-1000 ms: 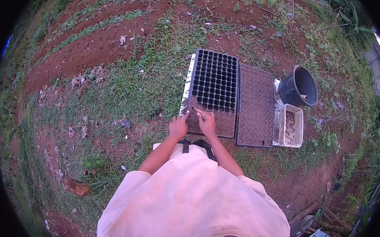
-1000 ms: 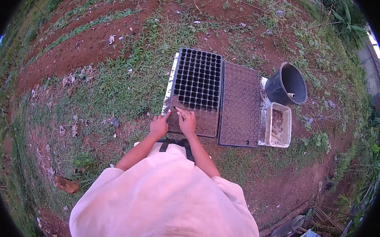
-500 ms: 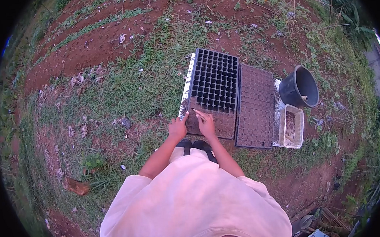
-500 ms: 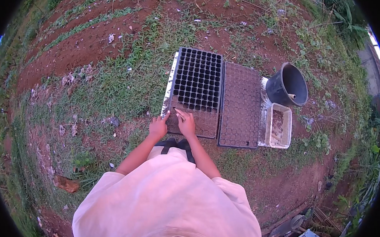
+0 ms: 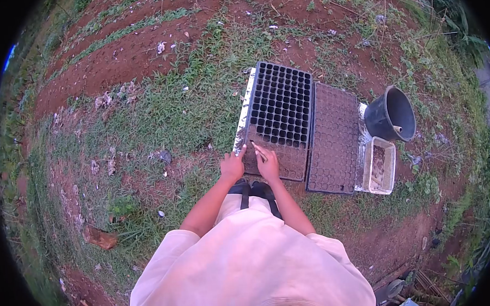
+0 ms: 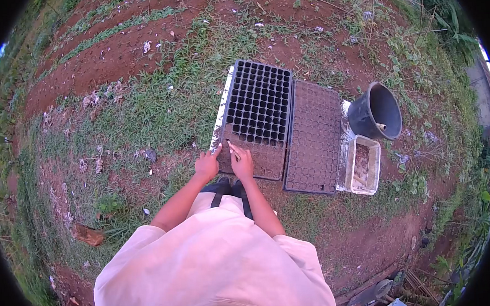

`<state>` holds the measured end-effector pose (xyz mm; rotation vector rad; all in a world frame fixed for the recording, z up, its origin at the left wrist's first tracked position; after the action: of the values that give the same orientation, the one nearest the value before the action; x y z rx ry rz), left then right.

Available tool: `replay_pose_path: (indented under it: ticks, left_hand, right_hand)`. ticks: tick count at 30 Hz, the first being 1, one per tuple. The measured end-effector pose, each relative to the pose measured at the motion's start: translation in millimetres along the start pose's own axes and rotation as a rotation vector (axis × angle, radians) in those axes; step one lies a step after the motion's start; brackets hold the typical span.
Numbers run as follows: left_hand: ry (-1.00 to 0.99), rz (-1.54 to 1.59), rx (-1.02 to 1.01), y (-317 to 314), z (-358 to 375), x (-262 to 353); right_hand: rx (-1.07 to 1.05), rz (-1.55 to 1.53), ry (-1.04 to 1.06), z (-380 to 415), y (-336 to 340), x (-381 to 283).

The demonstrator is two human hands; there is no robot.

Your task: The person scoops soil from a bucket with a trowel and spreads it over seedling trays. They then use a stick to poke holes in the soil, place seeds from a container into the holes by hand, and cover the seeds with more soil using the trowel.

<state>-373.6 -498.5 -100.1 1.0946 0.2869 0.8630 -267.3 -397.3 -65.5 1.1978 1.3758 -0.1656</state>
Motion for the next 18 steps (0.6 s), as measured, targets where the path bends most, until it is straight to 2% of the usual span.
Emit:
replay_pose_path:
  ticks: [6,10,12,14,18]
  left_hand:
    - [-0.043,-0.057,0.06,5,-1,1]
    - [-0.022,-0.045,-0.019,6,-2,2]
    - [-0.006,-0.04,-0.076,3,-3,-1]
    - [-0.078,-0.124,-0.006,3,-7,1]
    - [-0.099,-0.141,-0.023,7,-9,0]
  right_hand:
    - [0.016,0.008,-0.062,-3,3,3]
    - [0.007,-0.005,-0.097,-5,3,5]
    - [-0.044,0.038,-0.186,-3,2,12]
    - [-0.025,0.054,-0.182,-6,1,14]
    - [-0.013,0.032,-0.157,-11,0,9]
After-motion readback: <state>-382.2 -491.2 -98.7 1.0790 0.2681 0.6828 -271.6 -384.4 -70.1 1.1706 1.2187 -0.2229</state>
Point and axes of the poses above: each hand's wrist, its own z-axis away from the middle knuckle, its own y-axis out of the back of the hand, x = y × z, the point moved 8 cm from there along -z, towards the middle knuckle, and after that the axes turned 8 degrees about y, right-handed, at the moved point
